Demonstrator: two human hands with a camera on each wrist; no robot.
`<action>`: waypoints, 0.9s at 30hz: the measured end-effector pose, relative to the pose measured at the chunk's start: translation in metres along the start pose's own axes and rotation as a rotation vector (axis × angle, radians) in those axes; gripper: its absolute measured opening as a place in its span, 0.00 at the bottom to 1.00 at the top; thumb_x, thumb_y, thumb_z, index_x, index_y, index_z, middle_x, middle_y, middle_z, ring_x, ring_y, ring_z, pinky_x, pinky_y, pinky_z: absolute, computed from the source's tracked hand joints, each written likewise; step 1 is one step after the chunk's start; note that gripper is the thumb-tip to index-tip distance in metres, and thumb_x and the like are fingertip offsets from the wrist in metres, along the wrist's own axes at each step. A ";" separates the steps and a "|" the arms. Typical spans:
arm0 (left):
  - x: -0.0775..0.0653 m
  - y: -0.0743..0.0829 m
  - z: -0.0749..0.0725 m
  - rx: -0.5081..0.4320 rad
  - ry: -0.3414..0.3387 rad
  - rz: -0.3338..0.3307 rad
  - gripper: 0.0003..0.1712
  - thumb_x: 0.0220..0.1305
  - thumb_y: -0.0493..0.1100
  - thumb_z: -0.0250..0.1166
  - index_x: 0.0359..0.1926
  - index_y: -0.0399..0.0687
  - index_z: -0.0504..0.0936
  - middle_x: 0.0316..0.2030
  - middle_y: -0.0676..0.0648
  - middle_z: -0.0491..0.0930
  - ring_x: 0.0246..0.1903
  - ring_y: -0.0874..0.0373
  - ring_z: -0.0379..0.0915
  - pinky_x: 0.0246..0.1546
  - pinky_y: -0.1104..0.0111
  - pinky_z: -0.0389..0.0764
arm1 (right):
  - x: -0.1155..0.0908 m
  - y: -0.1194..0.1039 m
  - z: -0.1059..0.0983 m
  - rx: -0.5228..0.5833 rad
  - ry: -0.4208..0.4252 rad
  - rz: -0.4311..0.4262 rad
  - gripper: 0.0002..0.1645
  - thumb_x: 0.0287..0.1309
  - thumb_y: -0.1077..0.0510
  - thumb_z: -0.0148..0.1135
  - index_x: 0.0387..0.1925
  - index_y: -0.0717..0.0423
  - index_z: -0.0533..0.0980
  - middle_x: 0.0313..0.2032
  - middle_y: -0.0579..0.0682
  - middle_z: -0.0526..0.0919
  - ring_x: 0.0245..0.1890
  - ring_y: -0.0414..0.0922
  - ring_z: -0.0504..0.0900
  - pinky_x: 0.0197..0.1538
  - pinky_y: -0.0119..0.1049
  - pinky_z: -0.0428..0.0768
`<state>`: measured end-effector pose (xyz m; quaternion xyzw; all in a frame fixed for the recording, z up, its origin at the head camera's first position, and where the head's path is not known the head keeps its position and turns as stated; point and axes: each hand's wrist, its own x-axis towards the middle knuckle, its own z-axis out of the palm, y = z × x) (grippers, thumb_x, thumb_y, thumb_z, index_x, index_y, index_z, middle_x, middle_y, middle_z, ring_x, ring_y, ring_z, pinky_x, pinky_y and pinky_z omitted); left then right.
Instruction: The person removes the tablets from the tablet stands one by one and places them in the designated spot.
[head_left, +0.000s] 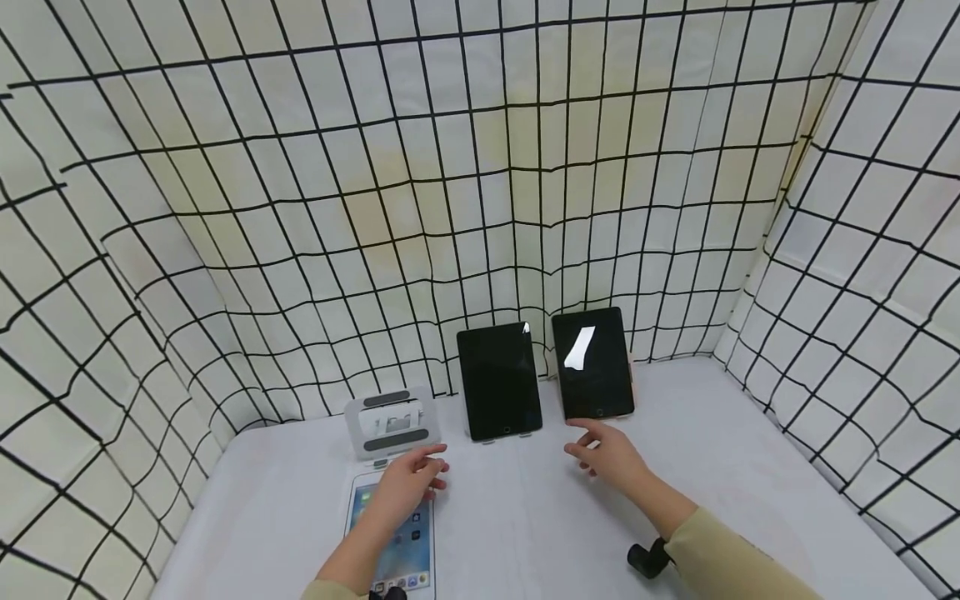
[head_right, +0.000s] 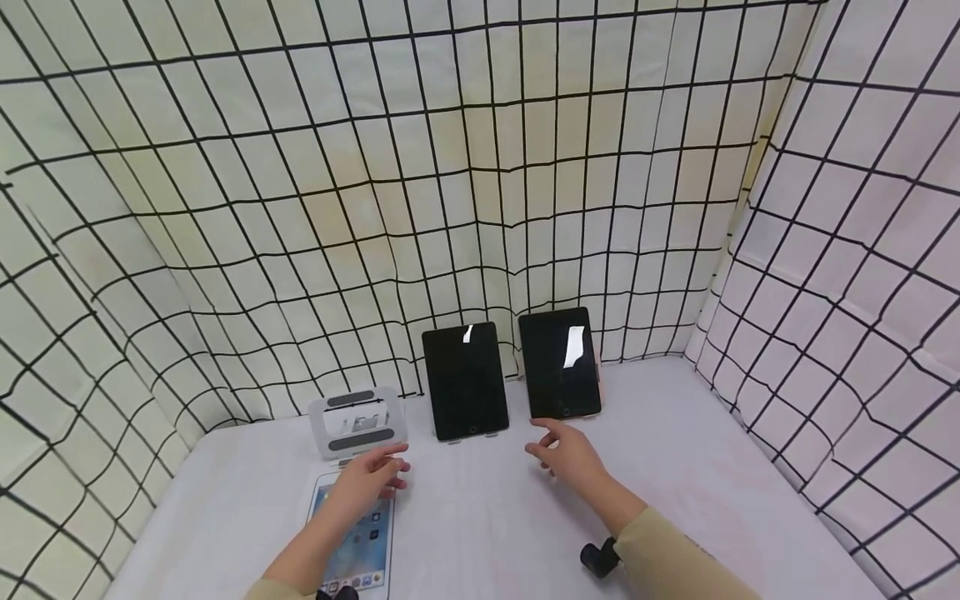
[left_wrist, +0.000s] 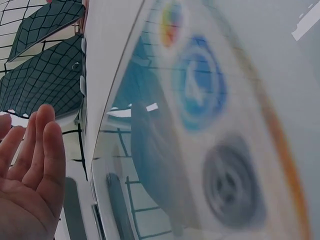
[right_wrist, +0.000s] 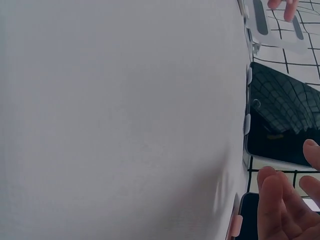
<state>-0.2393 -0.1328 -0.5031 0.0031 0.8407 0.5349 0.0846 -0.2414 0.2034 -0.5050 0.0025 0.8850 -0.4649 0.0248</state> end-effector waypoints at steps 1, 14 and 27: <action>0.001 0.001 0.001 -0.002 0.014 0.011 0.20 0.73 0.40 0.57 0.63 0.45 0.76 0.44 0.44 0.84 0.35 0.55 0.82 0.36 0.63 0.83 | 0.002 0.001 0.000 -0.005 0.005 -0.004 0.31 0.59 0.56 0.70 0.63 0.52 0.74 0.34 0.47 0.81 0.26 0.45 0.80 0.30 0.36 0.80; 0.019 0.013 0.017 -0.051 0.186 0.051 0.23 0.70 0.42 0.62 0.65 0.49 0.76 0.49 0.42 0.83 0.39 0.54 0.83 0.36 0.64 0.83 | 0.021 0.005 -0.002 -0.017 0.051 -0.054 0.33 0.60 0.56 0.70 0.65 0.52 0.72 0.40 0.49 0.82 0.29 0.46 0.81 0.30 0.36 0.79; 0.034 0.015 0.028 -0.144 0.274 0.125 0.23 0.69 0.37 0.62 0.64 0.46 0.77 0.50 0.39 0.83 0.40 0.54 0.83 0.38 0.64 0.83 | 0.039 0.002 0.007 0.029 0.085 -0.054 0.36 0.61 0.55 0.69 0.69 0.50 0.68 0.43 0.51 0.83 0.33 0.48 0.81 0.35 0.35 0.80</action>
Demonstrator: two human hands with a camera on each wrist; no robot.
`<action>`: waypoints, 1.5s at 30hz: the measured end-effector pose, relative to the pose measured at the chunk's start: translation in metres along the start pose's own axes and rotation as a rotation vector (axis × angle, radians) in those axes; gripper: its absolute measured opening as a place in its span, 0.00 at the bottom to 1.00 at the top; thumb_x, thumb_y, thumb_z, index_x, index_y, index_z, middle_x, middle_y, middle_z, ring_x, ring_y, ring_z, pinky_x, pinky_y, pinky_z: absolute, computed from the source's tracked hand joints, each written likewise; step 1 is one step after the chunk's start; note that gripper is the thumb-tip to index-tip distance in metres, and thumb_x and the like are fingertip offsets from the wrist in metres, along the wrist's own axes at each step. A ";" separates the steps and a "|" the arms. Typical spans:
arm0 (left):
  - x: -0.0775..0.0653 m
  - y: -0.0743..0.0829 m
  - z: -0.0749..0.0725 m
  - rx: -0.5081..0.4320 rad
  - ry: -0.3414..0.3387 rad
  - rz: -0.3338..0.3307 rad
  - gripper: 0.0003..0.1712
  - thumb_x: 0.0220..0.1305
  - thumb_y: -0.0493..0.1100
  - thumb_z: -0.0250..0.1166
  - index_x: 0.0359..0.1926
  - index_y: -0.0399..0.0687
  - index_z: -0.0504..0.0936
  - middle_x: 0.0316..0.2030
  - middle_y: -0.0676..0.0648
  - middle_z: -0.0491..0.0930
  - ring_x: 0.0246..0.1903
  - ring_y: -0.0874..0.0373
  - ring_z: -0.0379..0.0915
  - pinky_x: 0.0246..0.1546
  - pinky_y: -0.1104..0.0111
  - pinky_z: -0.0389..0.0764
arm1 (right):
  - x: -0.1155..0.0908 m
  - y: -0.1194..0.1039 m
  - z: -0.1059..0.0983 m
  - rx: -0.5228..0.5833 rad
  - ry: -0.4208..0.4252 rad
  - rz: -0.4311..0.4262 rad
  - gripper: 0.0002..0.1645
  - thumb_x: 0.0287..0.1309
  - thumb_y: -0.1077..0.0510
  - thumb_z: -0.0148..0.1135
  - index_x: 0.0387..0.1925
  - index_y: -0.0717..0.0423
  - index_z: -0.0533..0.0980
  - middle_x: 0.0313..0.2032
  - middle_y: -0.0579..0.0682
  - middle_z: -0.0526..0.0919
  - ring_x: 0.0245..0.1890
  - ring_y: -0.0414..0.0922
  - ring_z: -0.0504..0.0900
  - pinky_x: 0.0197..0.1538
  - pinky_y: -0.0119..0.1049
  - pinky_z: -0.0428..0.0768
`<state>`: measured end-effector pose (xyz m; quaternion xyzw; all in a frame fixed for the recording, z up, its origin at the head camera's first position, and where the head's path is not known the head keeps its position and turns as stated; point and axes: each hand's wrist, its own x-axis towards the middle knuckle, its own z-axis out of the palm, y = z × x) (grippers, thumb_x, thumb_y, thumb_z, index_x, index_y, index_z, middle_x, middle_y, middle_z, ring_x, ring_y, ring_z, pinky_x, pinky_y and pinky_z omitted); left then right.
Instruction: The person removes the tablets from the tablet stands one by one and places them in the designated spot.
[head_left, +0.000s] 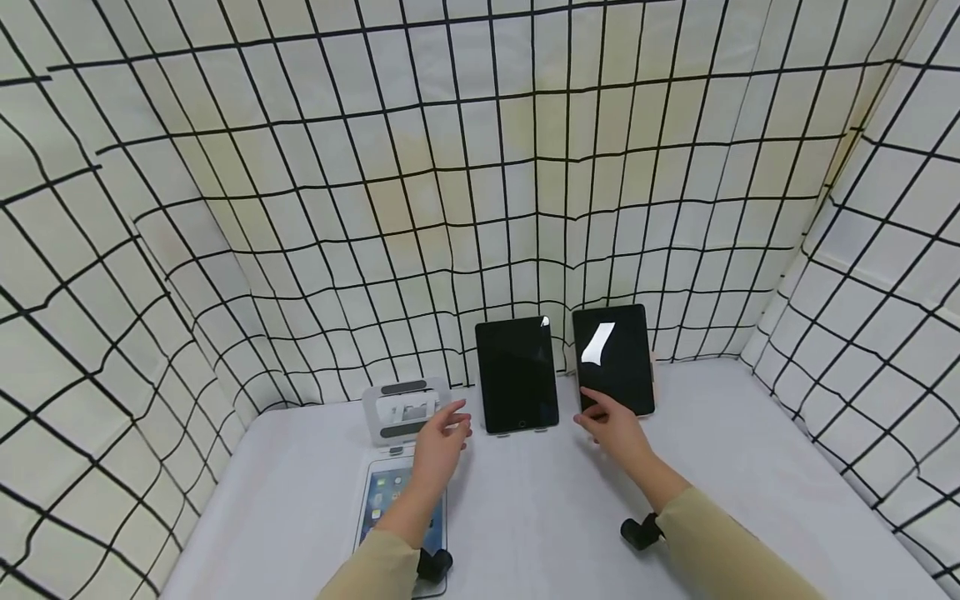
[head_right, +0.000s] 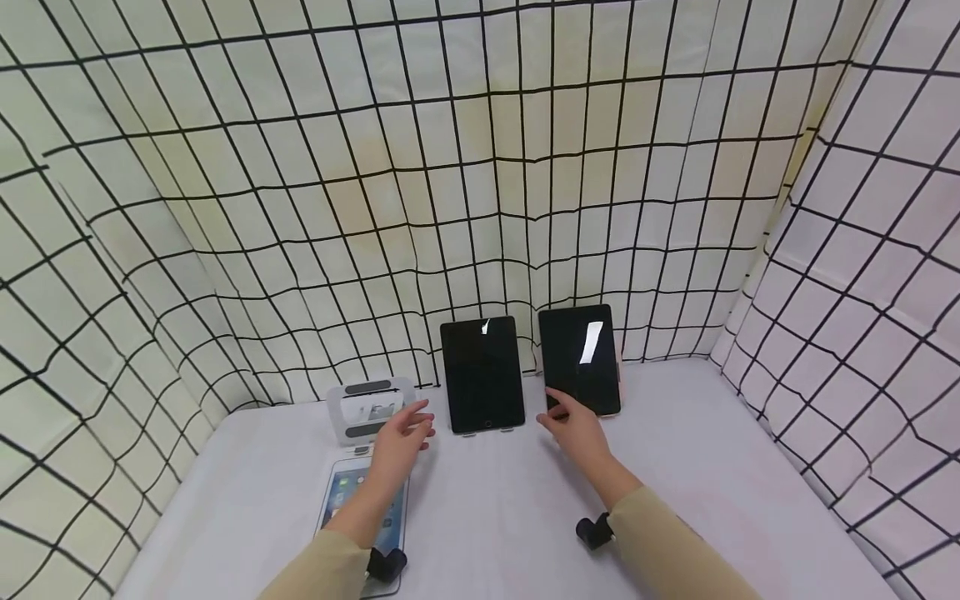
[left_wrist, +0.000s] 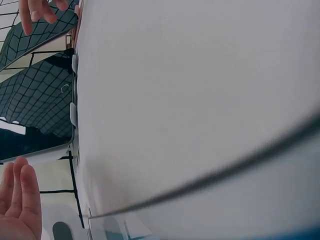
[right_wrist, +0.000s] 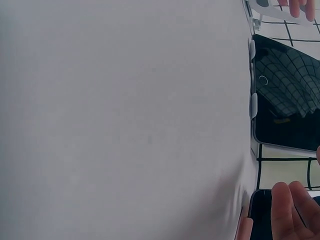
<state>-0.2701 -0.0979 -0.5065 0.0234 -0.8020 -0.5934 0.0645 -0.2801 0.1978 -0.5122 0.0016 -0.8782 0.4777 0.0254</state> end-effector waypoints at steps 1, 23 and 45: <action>0.001 0.001 0.001 -0.002 0.000 0.003 0.23 0.69 0.37 0.61 0.64 0.45 0.77 0.50 0.39 0.83 0.40 0.54 0.83 0.38 0.64 0.83 | 0.001 -0.001 0.000 0.001 0.004 0.000 0.36 0.61 0.55 0.68 0.70 0.50 0.68 0.43 0.51 0.83 0.33 0.48 0.81 0.35 0.35 0.80; 0.028 0.009 0.017 0.162 0.072 0.047 0.27 0.67 0.39 0.63 0.67 0.52 0.74 0.47 0.49 0.84 0.45 0.51 0.81 0.38 0.63 0.80 | 0.028 -0.038 0.013 -0.052 0.036 -0.051 0.36 0.63 0.53 0.66 0.71 0.51 0.67 0.51 0.55 0.80 0.42 0.48 0.78 0.38 0.37 0.78; 0.045 0.020 0.026 0.144 0.000 0.027 0.30 0.66 0.39 0.64 0.69 0.52 0.72 0.45 0.47 0.81 0.39 0.55 0.79 0.36 0.63 0.79 | 0.050 -0.038 0.021 -0.034 -0.042 -0.007 0.45 0.64 0.49 0.66 0.77 0.43 0.56 0.57 0.57 0.75 0.41 0.48 0.78 0.41 0.41 0.77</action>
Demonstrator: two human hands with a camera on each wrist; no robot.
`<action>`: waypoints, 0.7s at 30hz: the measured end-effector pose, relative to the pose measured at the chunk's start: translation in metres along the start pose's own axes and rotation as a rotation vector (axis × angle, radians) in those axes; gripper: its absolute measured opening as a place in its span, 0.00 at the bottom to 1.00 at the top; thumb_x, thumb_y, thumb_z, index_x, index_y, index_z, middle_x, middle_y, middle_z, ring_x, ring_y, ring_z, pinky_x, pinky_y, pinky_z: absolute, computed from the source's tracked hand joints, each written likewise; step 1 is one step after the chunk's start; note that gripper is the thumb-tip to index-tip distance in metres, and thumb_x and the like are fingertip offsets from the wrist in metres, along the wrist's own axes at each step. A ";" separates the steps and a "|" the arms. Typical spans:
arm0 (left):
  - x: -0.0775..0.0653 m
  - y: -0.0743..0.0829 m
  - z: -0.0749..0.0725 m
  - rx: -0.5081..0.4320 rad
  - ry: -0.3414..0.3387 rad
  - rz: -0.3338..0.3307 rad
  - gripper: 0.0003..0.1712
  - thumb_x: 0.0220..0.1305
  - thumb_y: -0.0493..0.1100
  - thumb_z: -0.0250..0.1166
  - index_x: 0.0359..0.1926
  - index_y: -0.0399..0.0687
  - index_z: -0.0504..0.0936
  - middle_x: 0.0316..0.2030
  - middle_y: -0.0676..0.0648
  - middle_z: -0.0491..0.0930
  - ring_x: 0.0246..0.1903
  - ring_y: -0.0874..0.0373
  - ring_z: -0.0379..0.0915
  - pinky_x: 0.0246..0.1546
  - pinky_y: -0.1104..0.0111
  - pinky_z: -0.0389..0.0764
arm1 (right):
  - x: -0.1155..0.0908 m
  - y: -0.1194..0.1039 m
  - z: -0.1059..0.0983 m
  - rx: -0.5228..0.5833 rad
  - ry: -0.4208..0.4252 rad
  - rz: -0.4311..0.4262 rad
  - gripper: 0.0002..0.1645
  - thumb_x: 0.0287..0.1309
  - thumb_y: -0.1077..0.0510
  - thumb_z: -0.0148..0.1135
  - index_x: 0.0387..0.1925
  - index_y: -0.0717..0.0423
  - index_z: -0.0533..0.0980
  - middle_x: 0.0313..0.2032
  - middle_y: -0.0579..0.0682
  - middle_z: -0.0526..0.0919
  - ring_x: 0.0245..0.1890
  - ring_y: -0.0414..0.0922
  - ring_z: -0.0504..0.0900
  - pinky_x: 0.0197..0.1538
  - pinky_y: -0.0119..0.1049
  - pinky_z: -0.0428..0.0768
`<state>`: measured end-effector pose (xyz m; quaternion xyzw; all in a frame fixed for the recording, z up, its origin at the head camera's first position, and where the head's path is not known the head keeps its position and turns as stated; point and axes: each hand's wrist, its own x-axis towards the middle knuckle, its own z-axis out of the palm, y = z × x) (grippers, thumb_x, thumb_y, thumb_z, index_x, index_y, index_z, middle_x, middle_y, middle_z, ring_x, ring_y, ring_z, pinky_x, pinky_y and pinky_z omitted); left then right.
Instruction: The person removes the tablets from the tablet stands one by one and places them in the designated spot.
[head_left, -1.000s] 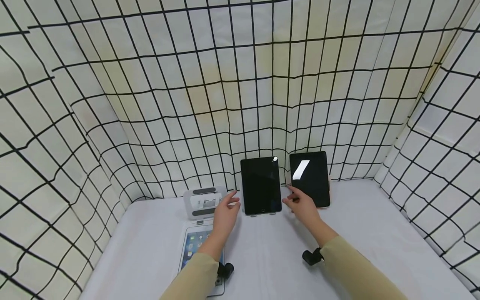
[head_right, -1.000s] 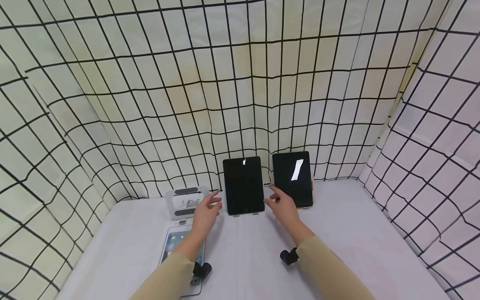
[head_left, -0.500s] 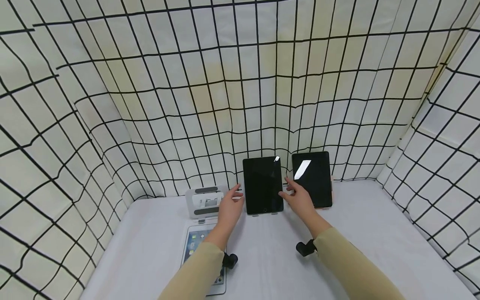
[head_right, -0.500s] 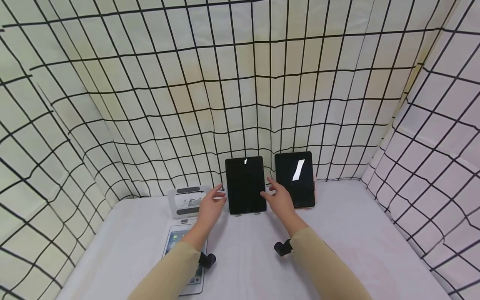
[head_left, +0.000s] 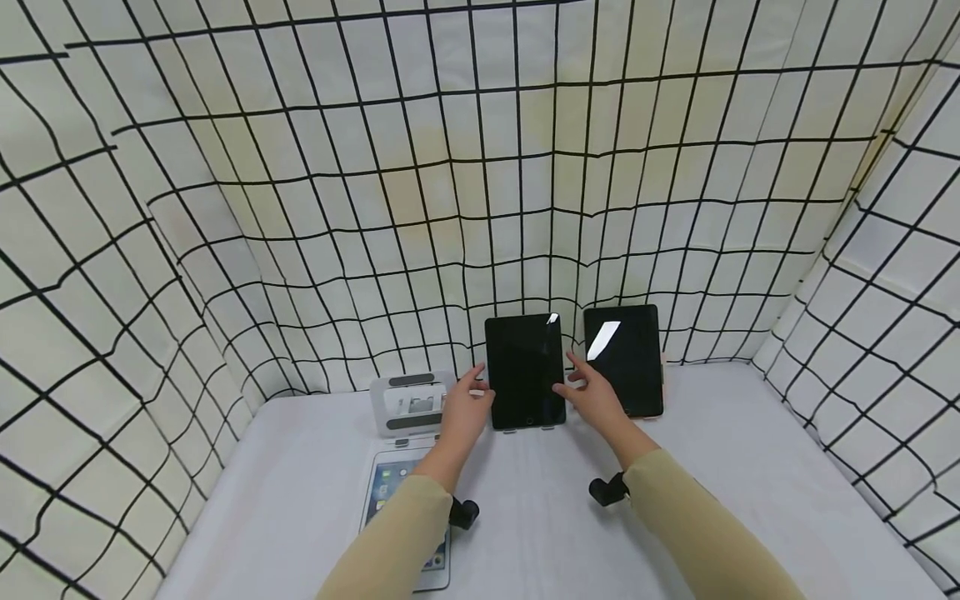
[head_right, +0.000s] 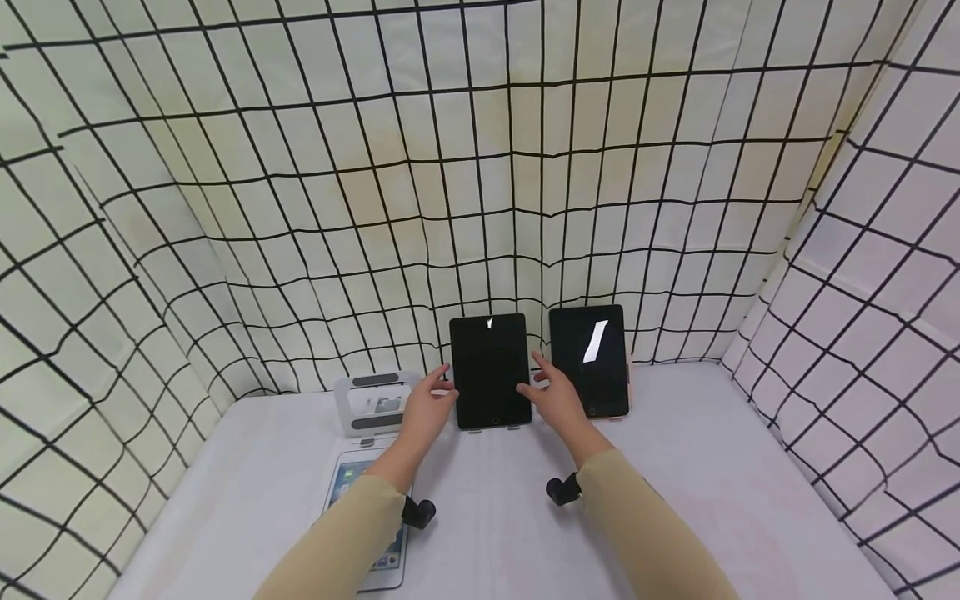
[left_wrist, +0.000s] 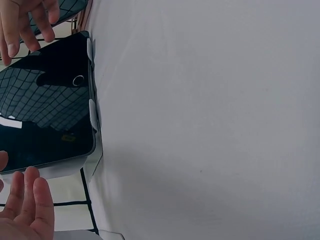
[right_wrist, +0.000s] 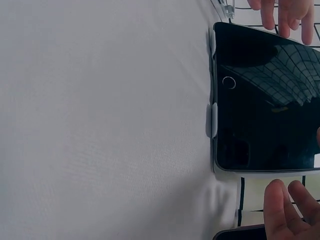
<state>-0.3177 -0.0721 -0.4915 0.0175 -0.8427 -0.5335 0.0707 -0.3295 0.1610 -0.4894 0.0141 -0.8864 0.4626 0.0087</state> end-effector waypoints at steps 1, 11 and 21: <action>0.001 0.000 0.000 0.003 0.002 -0.003 0.31 0.66 0.39 0.64 0.69 0.52 0.72 0.46 0.47 0.81 0.38 0.55 0.79 0.35 0.63 0.79 | 0.001 0.001 0.001 0.003 -0.007 0.002 0.46 0.64 0.49 0.66 0.77 0.42 0.55 0.57 0.56 0.75 0.41 0.48 0.78 0.41 0.41 0.77; 0.005 -0.001 0.001 0.027 -0.001 -0.002 0.30 0.66 0.39 0.63 0.69 0.57 0.72 0.46 0.47 0.80 0.38 0.55 0.78 0.34 0.65 0.78 | 0.006 0.002 0.003 0.012 -0.028 0.013 0.46 0.63 0.47 0.66 0.77 0.39 0.54 0.57 0.57 0.75 0.45 0.51 0.77 0.45 0.43 0.77; 0.005 0.001 0.002 0.001 -0.014 -0.006 0.32 0.65 0.38 0.64 0.70 0.56 0.72 0.45 0.46 0.79 0.37 0.54 0.77 0.34 0.64 0.79 | 0.006 0.000 0.002 0.023 -0.034 0.004 0.45 0.64 0.50 0.66 0.77 0.39 0.55 0.55 0.57 0.75 0.48 0.51 0.76 0.44 0.42 0.78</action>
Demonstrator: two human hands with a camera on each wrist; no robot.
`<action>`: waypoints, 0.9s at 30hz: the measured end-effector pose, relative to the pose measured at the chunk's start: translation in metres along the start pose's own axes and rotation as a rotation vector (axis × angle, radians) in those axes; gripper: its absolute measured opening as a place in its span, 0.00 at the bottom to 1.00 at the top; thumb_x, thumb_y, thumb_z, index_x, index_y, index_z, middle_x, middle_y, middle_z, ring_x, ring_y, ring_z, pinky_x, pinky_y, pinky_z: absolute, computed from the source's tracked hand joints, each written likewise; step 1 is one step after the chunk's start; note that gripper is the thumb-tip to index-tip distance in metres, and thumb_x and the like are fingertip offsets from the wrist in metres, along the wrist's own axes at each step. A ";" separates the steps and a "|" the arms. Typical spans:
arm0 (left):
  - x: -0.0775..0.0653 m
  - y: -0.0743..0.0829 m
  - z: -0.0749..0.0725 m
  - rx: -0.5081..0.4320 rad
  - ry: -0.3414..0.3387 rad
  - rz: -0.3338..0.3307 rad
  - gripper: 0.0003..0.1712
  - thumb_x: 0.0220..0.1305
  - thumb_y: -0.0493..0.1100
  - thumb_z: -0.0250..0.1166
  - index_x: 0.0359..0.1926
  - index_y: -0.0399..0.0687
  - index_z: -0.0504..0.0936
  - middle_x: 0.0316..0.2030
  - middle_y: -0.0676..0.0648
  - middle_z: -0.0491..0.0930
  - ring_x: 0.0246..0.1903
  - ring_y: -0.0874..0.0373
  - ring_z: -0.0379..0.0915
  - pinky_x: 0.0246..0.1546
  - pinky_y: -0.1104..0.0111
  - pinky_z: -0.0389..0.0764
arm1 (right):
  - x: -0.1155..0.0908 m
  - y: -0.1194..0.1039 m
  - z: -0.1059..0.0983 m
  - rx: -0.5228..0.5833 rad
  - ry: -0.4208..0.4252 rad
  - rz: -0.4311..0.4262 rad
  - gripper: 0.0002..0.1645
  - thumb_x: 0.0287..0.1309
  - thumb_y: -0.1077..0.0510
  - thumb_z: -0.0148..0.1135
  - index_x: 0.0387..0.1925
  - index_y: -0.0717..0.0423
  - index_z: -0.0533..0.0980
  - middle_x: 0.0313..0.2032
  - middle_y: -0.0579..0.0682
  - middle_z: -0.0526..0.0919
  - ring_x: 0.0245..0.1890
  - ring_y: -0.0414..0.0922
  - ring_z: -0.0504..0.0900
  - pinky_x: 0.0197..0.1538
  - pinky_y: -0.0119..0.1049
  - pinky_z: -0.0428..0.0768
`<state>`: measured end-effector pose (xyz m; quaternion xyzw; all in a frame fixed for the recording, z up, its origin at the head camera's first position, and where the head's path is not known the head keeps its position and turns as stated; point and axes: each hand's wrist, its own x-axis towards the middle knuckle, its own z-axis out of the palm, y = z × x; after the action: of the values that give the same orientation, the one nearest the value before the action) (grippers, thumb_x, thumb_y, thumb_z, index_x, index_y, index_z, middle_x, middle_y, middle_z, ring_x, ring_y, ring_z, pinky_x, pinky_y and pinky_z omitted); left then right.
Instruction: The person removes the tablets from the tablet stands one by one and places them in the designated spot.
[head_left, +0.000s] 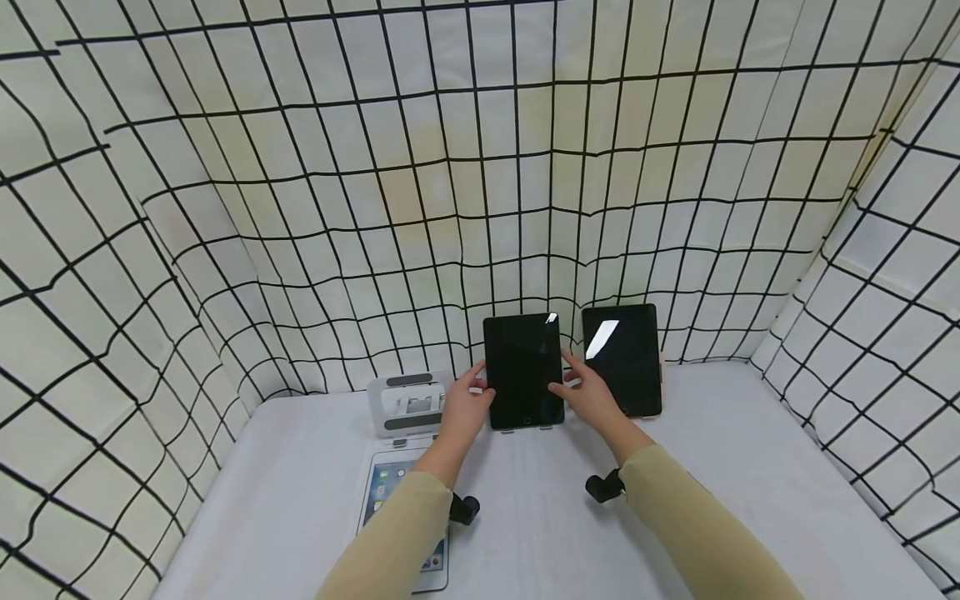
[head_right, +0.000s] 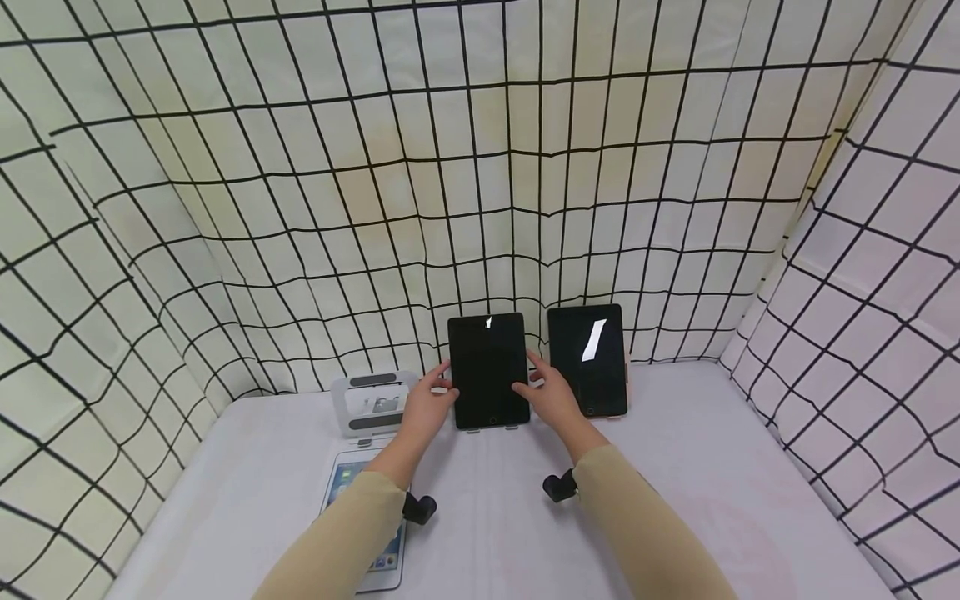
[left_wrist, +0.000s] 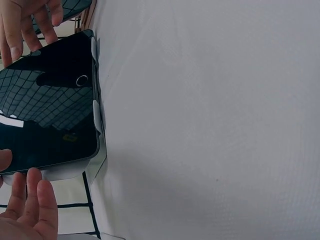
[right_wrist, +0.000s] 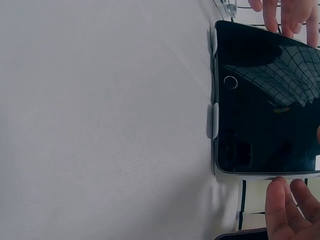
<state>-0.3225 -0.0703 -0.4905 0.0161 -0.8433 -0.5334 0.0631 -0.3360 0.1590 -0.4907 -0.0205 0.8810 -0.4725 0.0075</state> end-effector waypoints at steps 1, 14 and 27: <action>0.000 0.000 0.000 -0.001 0.000 0.000 0.32 0.65 0.37 0.64 0.70 0.56 0.72 0.45 0.46 0.79 0.37 0.54 0.77 0.34 0.64 0.78 | 0.000 0.000 0.000 -0.001 0.003 0.000 0.45 0.64 0.50 0.66 0.77 0.39 0.55 0.55 0.56 0.75 0.48 0.51 0.76 0.44 0.41 0.78; -0.002 0.002 0.000 0.006 -0.022 0.034 0.34 0.63 0.34 0.65 0.70 0.52 0.71 0.44 0.45 0.78 0.38 0.54 0.76 0.34 0.64 0.77 | -0.001 0.001 0.003 -0.011 0.023 -0.011 0.44 0.64 0.51 0.66 0.77 0.41 0.56 0.55 0.56 0.76 0.49 0.51 0.77 0.43 0.42 0.78; -0.004 0.000 0.002 -0.023 -0.036 0.014 0.36 0.64 0.32 0.64 0.71 0.56 0.69 0.47 0.45 0.76 0.43 0.53 0.76 0.39 0.62 0.79 | -0.003 0.005 0.004 0.024 0.040 -0.031 0.44 0.64 0.54 0.66 0.76 0.40 0.57 0.57 0.56 0.74 0.50 0.50 0.77 0.44 0.43 0.78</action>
<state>-0.3185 -0.0682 -0.4912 0.0002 -0.8383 -0.5427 0.0519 -0.3331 0.1586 -0.4972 -0.0246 0.8749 -0.4834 -0.0169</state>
